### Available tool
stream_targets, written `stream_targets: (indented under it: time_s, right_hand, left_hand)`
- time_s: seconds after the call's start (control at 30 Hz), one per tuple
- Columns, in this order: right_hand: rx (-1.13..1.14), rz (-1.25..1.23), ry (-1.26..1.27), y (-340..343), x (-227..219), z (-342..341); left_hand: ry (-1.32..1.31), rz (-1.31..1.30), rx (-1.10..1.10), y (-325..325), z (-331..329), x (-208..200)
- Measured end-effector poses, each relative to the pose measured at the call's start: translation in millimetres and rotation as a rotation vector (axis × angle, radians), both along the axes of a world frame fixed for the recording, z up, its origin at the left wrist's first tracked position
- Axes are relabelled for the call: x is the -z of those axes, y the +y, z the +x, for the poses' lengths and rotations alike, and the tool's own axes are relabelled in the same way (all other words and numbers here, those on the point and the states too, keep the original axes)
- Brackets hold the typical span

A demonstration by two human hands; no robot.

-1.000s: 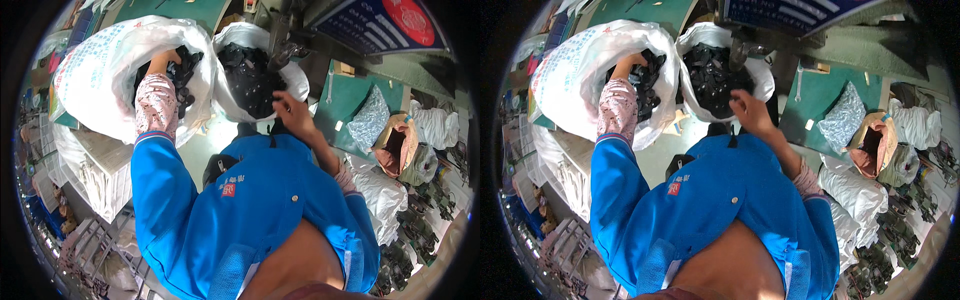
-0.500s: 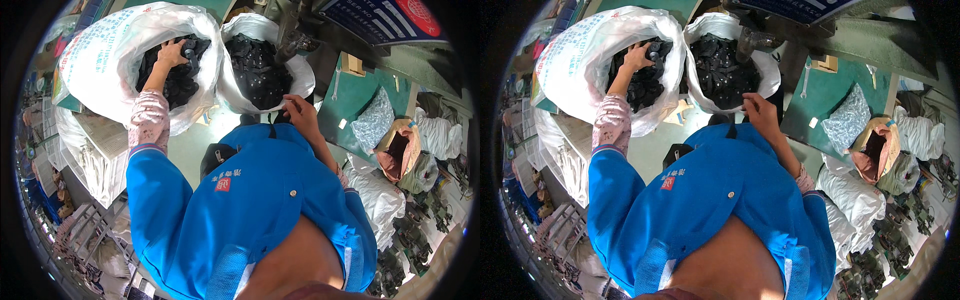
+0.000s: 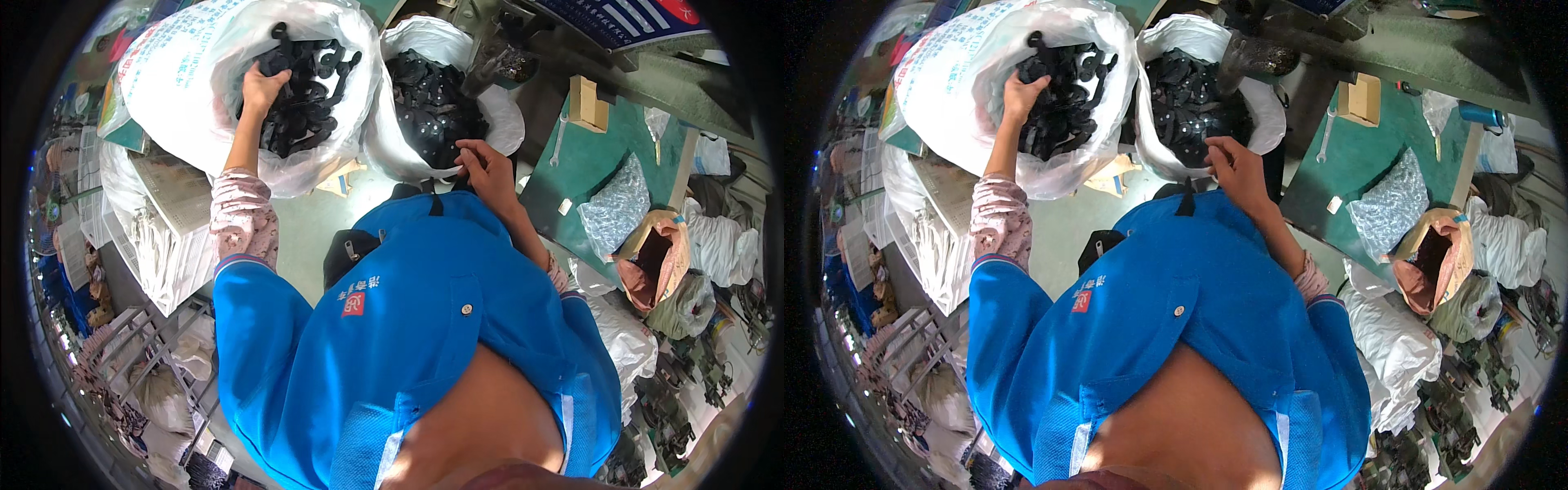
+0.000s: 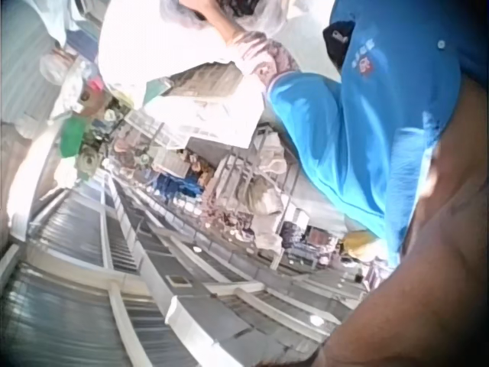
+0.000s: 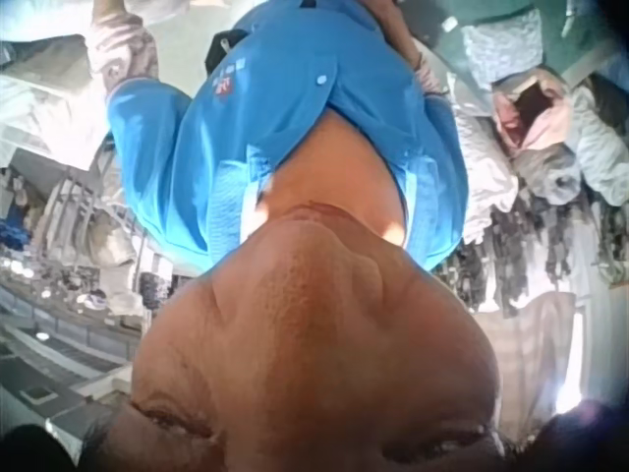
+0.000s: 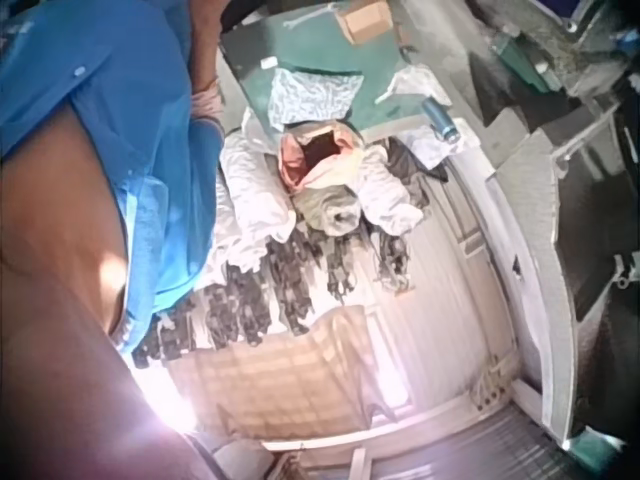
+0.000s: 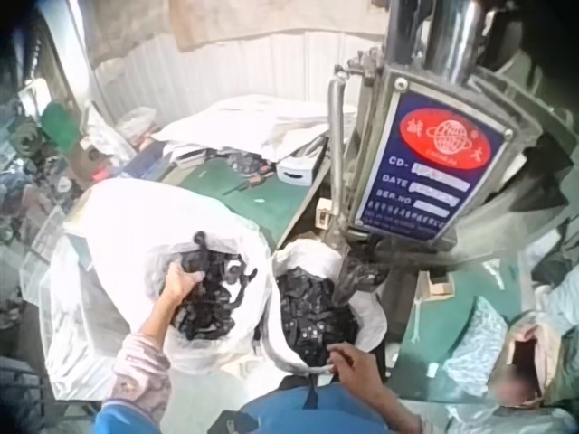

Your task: The person repeatedly picks small black plastic parts from a white sack and inserts metal pins into them by hand, then places the assembled units into a second sack. The process continues with one-at-a-time handling of each part.

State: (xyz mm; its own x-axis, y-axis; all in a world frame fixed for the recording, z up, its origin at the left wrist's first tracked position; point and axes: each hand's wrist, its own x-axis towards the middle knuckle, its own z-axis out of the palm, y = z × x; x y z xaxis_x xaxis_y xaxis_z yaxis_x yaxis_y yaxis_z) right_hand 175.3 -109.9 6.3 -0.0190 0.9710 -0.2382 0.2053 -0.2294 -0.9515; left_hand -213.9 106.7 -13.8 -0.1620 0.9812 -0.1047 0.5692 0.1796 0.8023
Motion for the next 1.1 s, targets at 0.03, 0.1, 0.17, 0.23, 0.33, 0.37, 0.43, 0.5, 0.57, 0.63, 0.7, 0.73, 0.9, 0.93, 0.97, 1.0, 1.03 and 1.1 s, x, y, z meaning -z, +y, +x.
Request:
stream_targets:
  time_s: [0.03, 0.1, 0.17, 0.23, 0.33, 0.37, 0.43, 0.5, 0.57, 0.63, 0.7, 0.73, 0.9, 0.93, 0.97, 1.0, 1.03, 1.1]
  right_hand:
    - [-0.005, 0.006, 0.017, 0.1, 1.0, -0.9]
    - [-0.021, -0.004, 0.012, -0.3, 0.5, -2.6]
    - [-0.035, 0.0, 0.016, 0.2, 0.6, -5.0]
    - [-0.035, 0.013, 0.025, 0.7, 2.1, -7.8]
    - [-0.065, 0.024, 0.023, 2.1, 5.3, -12.3]
    - [-0.081, 0.055, 0.012, 2.4, 9.0, -13.4]
    - [-0.116, 0.121, -0.009, 4.0, 16.0, -16.1]
    - [-0.136, 0.125, -0.015, 4.9, 14.5, -18.5]
    - [-0.142, 0.128, -0.012, 4.9, 14.7, -20.7]
    - [-0.141, 0.133, -0.001, 4.9, 18.1, -21.1]
    - [-0.167, 0.189, -0.039, 6.9, 21.2, -26.1]
    - [-0.179, 0.216, -0.058, 9.3, 22.1, -30.4]
    - [-0.418, 0.851, -0.376, 53.4, -6.4, -79.7]
    - [-0.447, 0.946, -0.424, 65.1, -3.8, -90.0]
    - [-0.475, 1.042, -0.472, 80.5, -0.2, -99.9]
    - [-0.501, 1.138, -0.517, 92.7, 2.9, -107.2]
    - [-0.531, 1.169, -0.523, 100.3, 1.6, -112.7]
    - [-0.585, 1.229, -0.537, 111.6, -2.9, -117.5]
  left_hand:
    - [-0.27, -0.041, -0.088, -1.7, -6.5, 0.7]
    - [-0.42, -0.008, -0.187, -10.1, -12.6, 6.5]
    - [-0.538, 0.017, -0.246, -18.8, -15.2, 10.6]
    - [-0.561, 0.022, -0.293, -32.2, 2.3, 0.5]
    - [-0.75, 0.016, -0.328, -43.8, 6.4, 1.8]
    - [-0.839, -0.008, -0.336, -48.3, 6.9, 2.3]
    - [-0.95, -0.022, -0.312, -50.1, -4.8, 16.5]
    - [-1.145, -0.043, -0.324, -47.9, -16.8, 32.8]
    - [-1.369, -0.069, -0.336, -50.4, -19.1, 40.8]
    - [-1.453, -0.066, -0.337, -53.0, -18.3, 41.7]
    - [-1.489, -0.071, -0.345, -53.8, -15.0, 41.1]
    - [-1.483, -0.077, -0.351, -52.5, -10.3, 40.2]
    - [-1.531, -0.089, -0.376, -60.8, 8.9, 34.1]
    - [-1.554, -0.115, -0.352, -63.8, 18.9, 25.9]
    - [-1.51, -0.134, -0.339, -68.9, 30.7, 18.9]
    - [-1.529, -0.195, -0.302, -73.5, 39.4, 13.8]
    - [-1.503, -0.222, -0.275, -80.7, 48.3, 8.9]
    - [-1.476, -0.254, -0.228, -93.3, 69.3, -0.5]
